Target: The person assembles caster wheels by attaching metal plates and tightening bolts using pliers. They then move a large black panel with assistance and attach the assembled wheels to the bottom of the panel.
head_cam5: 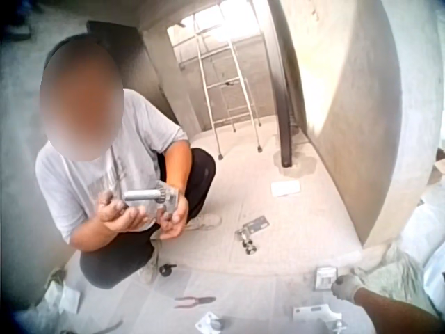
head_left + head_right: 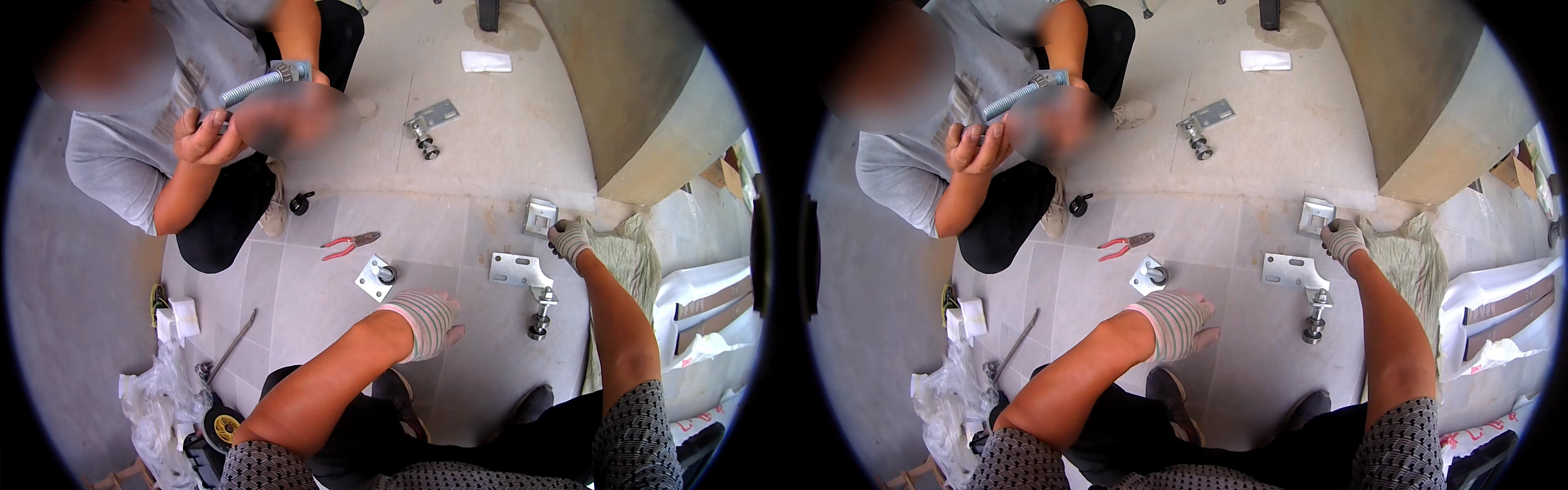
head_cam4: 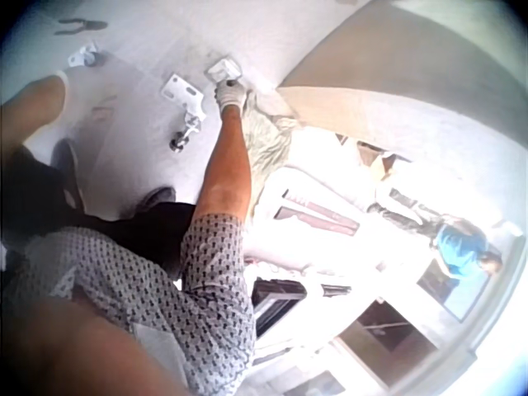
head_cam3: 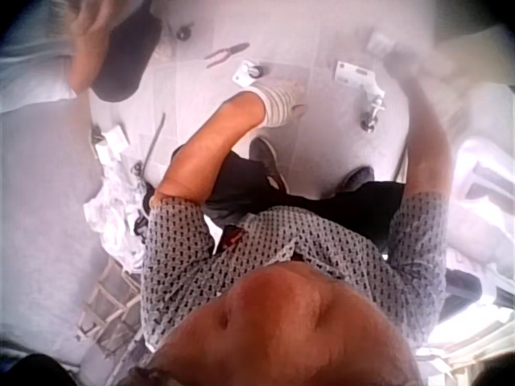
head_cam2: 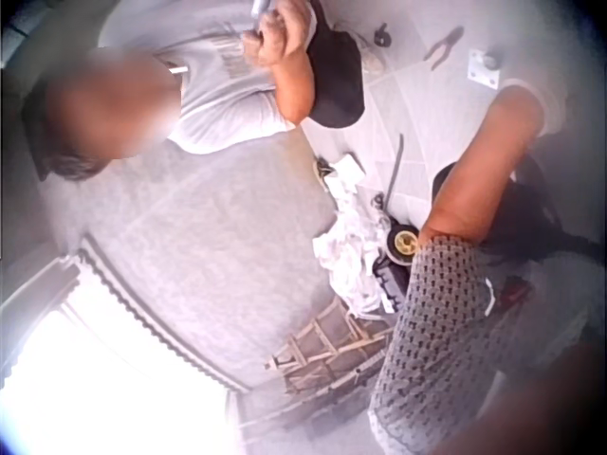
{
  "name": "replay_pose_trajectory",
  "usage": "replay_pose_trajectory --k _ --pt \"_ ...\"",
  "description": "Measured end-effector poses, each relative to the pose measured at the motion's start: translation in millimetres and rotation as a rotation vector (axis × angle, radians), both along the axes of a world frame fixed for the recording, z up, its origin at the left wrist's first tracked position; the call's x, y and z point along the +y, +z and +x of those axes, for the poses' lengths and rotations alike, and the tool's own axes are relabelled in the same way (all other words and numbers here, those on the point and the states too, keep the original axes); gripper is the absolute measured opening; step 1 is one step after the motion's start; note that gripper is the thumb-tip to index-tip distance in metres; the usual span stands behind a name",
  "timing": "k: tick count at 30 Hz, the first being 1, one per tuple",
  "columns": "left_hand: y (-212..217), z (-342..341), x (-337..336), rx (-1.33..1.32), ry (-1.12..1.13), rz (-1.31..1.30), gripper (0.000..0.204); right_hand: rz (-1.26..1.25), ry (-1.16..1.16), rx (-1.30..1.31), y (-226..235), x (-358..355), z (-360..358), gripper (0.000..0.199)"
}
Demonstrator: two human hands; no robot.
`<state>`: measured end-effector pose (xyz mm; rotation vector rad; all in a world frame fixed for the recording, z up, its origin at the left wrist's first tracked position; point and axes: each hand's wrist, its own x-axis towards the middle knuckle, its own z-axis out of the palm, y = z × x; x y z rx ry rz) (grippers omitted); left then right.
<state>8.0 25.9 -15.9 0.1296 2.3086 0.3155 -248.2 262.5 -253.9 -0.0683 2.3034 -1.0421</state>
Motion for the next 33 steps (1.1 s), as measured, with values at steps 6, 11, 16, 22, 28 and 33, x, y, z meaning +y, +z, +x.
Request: replay_pose_trajectory --k 6,11,16,22,28,33 --pt "1.0 -0.2 0.9 0.001 -0.008 -0.001 0.047 0.012 0.007 0.009 1.5 -1.0 0.1 0.028" --pt "3.3 -1.8 1.2 -0.030 -0.013 -0.011 0.048 0.002 0.022 0.017 1.9 -0.6 1.3 0.028" --pt "6.3 -3.0 1.0 -0.063 0.002 -0.007 0.049 0.012 0.024 0.024 2.4 -2.1 0.9 0.028" --pt "5.5 -4.3 1.5 -0.085 -0.018 -0.030 0.050 0.057 0.041 0.022 -0.1 -3.3 -1.3 0.031" --pt "3.7 -4.3 0.7 -0.072 -0.027 -0.021 0.051 0.057 0.041 0.021 1.3 -3.9 -1.5 0.031" --pt "3.4 -4.6 0.9 -0.090 -0.025 -0.026 0.051 0.049 0.013 0.006 1.9 -4.8 1.3 0.030"
